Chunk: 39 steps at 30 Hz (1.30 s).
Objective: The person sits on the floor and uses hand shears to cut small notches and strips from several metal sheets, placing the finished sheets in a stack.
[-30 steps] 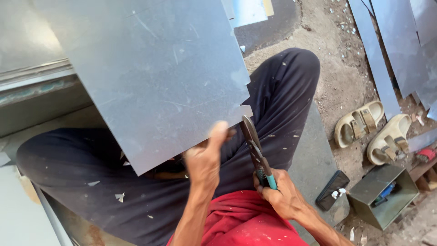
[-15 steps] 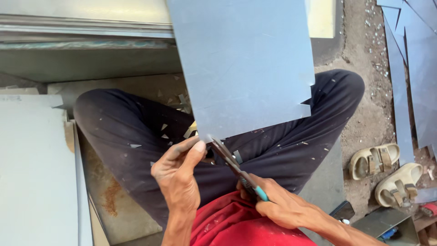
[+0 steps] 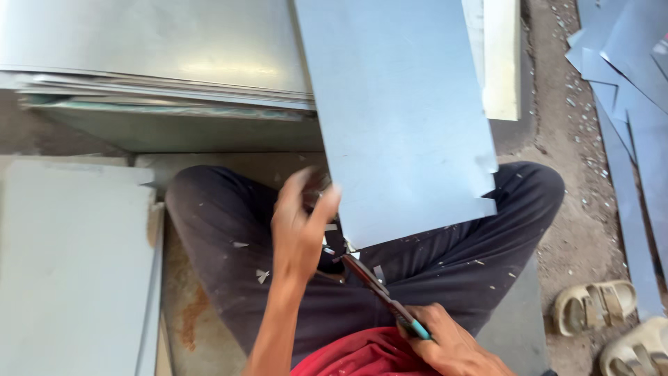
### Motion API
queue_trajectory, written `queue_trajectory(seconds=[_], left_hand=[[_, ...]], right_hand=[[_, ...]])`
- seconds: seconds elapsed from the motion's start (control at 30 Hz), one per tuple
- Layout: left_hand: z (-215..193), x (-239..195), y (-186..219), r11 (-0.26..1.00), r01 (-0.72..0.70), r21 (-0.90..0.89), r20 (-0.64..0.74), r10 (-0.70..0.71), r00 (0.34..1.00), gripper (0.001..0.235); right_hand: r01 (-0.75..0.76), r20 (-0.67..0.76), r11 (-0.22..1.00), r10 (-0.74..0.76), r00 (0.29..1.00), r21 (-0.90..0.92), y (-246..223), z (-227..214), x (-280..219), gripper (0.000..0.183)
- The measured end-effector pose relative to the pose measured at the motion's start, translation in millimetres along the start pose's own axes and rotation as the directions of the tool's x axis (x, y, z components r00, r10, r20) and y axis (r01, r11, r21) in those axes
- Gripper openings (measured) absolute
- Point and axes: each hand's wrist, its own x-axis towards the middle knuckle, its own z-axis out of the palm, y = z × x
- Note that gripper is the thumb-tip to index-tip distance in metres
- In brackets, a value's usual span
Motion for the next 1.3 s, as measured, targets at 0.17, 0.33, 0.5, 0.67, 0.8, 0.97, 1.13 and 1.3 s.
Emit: queue_trajectory(seconds=[0.17, 0.33, 0.5, 0.67, 0.8, 0.97, 1.13, 1.3], left_hand=[[44, 57, 7, 0.969, 0.179, -0.173, 0.030, -0.176, 0.984, 0.048], [126, -1, 31, 0.894, 0.447, 0.003, 0.057, -0.447, 0.893, 0.062], [97, -13, 28, 0.700, 0.456, -0.550, 0.211, -0.412, 0.886, 0.046], [5, 14, 9, 0.749, -0.036, -0.661, -0.451, -0.359, 0.817, 0.040], [-20, 15, -5, 0.876, -0.187, -0.444, -0.664, -0.182, 0.725, 0.031], [-19, -15, -4, 0.762, 0.052, -0.645, -0.454, -0.437, 0.776, 0.028], [-30, -50, 0, 0.704, 0.164, -0.692, -0.360, -0.532, 0.767, 0.028], [-35, -59, -12, 0.675, 0.154, -0.721, -0.311, -0.514, 0.799, 0.028]], right_hand=[[-0.466, 0.276, 0.799, 0.382, 0.882, 0.380, 93, 31, -19, 0.018], [-0.265, 0.220, 0.870, 0.186, 0.957, 0.415, 165, 57, -11, 0.031], [-0.206, 0.215, 0.914, 0.136, 0.967, 0.349, 192, 63, -16, 0.042], [-0.263, 0.231, 0.900, 0.189, 0.954, 0.348, 206, 64, -12, 0.045], [-0.295, -0.448, 0.947, 0.208, 0.869, -0.131, 151, 79, -2, 0.030], [0.379, 0.022, 0.906, -0.382, 0.924, -0.187, 17, -24, 17, 0.032], [0.449, 0.324, 0.894, -0.420, 0.848, -0.015, -78, -89, 70, 0.027], [-0.294, 0.594, 0.871, 0.485, 0.642, -0.393, -77, -90, 145, 0.053]])
